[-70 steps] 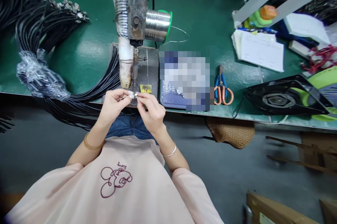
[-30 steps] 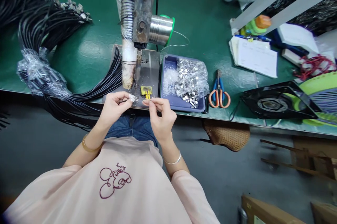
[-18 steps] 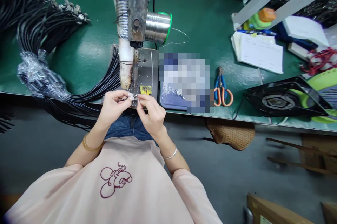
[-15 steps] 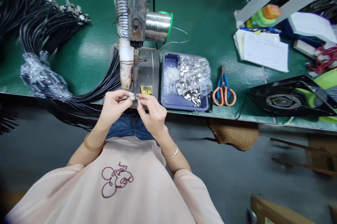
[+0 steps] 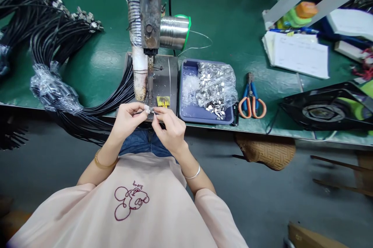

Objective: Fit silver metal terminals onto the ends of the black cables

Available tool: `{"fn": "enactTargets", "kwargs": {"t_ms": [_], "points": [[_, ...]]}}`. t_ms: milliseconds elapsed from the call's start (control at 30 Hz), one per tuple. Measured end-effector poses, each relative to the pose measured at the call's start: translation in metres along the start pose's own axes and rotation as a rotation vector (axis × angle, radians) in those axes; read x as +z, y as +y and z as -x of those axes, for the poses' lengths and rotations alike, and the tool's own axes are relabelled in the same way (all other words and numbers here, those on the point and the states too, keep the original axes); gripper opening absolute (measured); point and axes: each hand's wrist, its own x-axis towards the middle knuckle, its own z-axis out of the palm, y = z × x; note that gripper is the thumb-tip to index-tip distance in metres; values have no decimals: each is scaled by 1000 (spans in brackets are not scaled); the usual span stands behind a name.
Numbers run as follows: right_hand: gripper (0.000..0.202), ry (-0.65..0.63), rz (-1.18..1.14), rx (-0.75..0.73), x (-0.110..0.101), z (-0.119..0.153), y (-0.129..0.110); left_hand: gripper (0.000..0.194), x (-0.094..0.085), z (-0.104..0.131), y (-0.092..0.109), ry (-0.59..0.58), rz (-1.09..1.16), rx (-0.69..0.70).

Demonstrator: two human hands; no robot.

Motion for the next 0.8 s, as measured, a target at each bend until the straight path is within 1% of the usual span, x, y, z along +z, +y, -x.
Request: {"fn": "enactTargets", "kwargs": {"t_ms": [133, 267, 333, 400, 467, 533, 600, 633, 733, 800], "points": [[16, -11, -30, 77, -2, 1, -1, 13, 1, 5, -4, -34, 10, 16], [11, -85, -144, 252, -5, -3, -3, 11, -1, 13, -7, -55, -82, 61], [11, -93, -225, 345, -6, -4, -3, 11, -3, 16, -7, -39, -115, 92], [11, -97, -300, 409, -7, -4, -3, 13, -6, 18, -7, -53, -112, 112], [10, -112, -337, 398, -7, -3, -3, 21, -10, 19, -6, -121, -62, 100], [11, -116, -314, 300, -7, -2, -3, 26, -13, 20, -6, -188, 3, 66], [12, -101, -274, 230, -7, -1, -4, 24, -15, 22, -7, -198, 29, 57], [11, -99, -268, 243, -6, -1, -4, 22, -15, 22, -7, -185, 22, 67], [10, -127, -311, 396, -6, -2, -7, 21, -15, 23, -10, -149, 17, 103], [9, -125, -315, 432, -5, -2, -9, 24, -14, 23, -12, -139, 53, 92]]}}
